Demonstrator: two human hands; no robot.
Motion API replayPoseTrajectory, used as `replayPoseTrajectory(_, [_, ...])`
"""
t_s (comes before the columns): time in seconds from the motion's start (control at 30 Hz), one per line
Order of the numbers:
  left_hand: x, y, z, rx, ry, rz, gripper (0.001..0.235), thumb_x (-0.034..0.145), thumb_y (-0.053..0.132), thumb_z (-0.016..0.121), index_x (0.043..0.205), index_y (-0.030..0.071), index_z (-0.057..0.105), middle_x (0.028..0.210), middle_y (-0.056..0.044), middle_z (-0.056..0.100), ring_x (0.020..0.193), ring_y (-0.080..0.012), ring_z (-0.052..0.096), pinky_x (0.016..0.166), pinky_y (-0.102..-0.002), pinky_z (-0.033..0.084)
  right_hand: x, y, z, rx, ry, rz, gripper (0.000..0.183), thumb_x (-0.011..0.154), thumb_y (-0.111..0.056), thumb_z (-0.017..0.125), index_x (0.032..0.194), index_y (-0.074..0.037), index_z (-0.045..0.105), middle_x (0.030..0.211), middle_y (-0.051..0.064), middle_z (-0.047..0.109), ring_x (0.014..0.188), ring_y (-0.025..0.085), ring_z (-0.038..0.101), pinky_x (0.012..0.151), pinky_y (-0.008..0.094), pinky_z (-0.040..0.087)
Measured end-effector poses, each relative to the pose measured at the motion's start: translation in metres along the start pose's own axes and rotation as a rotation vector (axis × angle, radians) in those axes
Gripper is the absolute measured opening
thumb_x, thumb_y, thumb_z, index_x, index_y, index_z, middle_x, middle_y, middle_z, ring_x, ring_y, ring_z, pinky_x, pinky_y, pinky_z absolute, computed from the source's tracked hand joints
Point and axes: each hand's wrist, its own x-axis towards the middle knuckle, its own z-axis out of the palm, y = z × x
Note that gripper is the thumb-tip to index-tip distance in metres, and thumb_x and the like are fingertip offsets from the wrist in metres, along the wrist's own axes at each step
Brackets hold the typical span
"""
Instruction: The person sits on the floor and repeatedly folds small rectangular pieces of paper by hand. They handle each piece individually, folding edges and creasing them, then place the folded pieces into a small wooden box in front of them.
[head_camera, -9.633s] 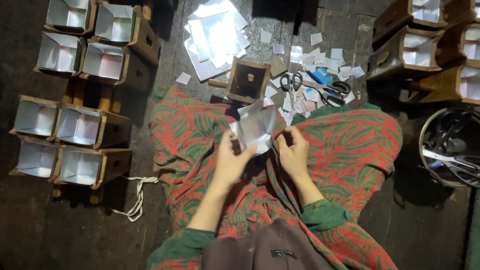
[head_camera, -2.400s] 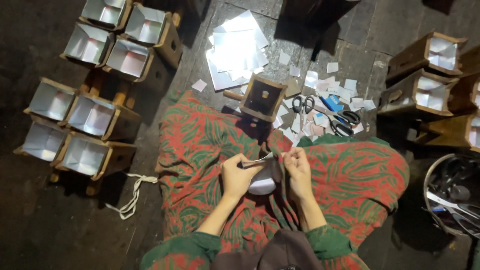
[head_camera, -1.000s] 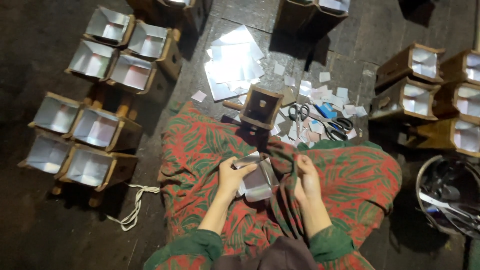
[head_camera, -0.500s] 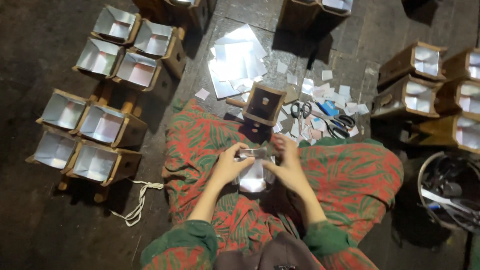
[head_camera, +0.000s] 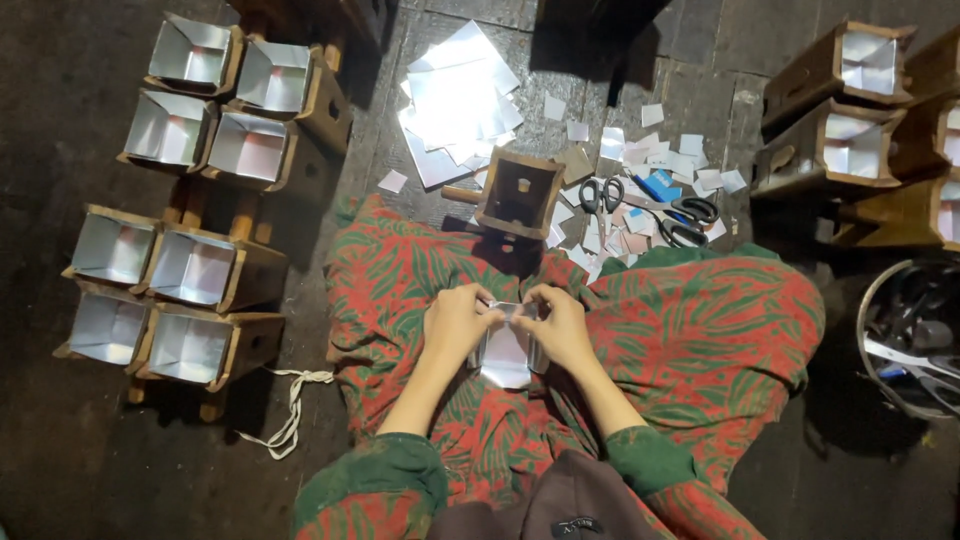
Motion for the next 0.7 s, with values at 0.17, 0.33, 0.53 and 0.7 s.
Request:
replayPoseTrajectory(0.17, [0.007,0.001,0.002,0.032,0.013,-0.038,0.027,0.074,0.045,0.082,0.093,0.027,0.077,0.083,0.001,0.079,0.095,-0.0291,0.076,0.083,-0.045,0.059,0.000,-0.016,0.003,-0.013,0.072,0.030,0.034,0.062,-0.024,0.094,0.088,-0.019,0.072,0.080,0.006,0.070,0.076,0.028,0.070,0.071,0.039,0.056])
replayPoseTrajectory(0.33, [0.004,0.007,-0.005,0.029,0.023,-0.028,0.021,0.078,0.040,0.080,0.093,0.025,0.075,0.081,0.007,0.079,0.094,-0.0243,0.077,0.083,-0.042,0.059,0.010,-0.006,0.006,0.064,0.103,0.137,0.041,0.061,-0.021,0.095,0.093,-0.012,0.071,0.079,0.009,0.070,0.075,0.025,0.070,0.072,0.036,0.056])
replayPoseTrajectory(0.53, [0.002,0.008,-0.007,-0.005,-0.008,-0.080,0.022,0.078,0.041,0.081,0.090,0.024,0.075,0.081,0.006,0.080,0.094,-0.0256,0.077,0.083,-0.043,0.058,0.009,0.008,0.003,0.039,0.078,0.190,0.033,0.064,-0.023,0.092,0.091,-0.017,0.076,0.078,0.007,0.074,0.074,0.022,0.072,0.067,0.034,0.055])
replayPoseTrajectory(0.7, [0.003,0.007,-0.009,-0.033,0.025,-0.043,0.025,0.075,0.041,0.084,0.089,0.022,0.074,0.081,0.004,0.080,0.093,-0.0273,0.077,0.081,-0.045,0.059,0.006,0.009,-0.003,0.140,0.146,0.019,0.024,0.069,-0.021,0.089,0.088,-0.017,0.075,0.080,0.007,0.076,0.079,0.023,0.073,0.070,0.033,0.055])
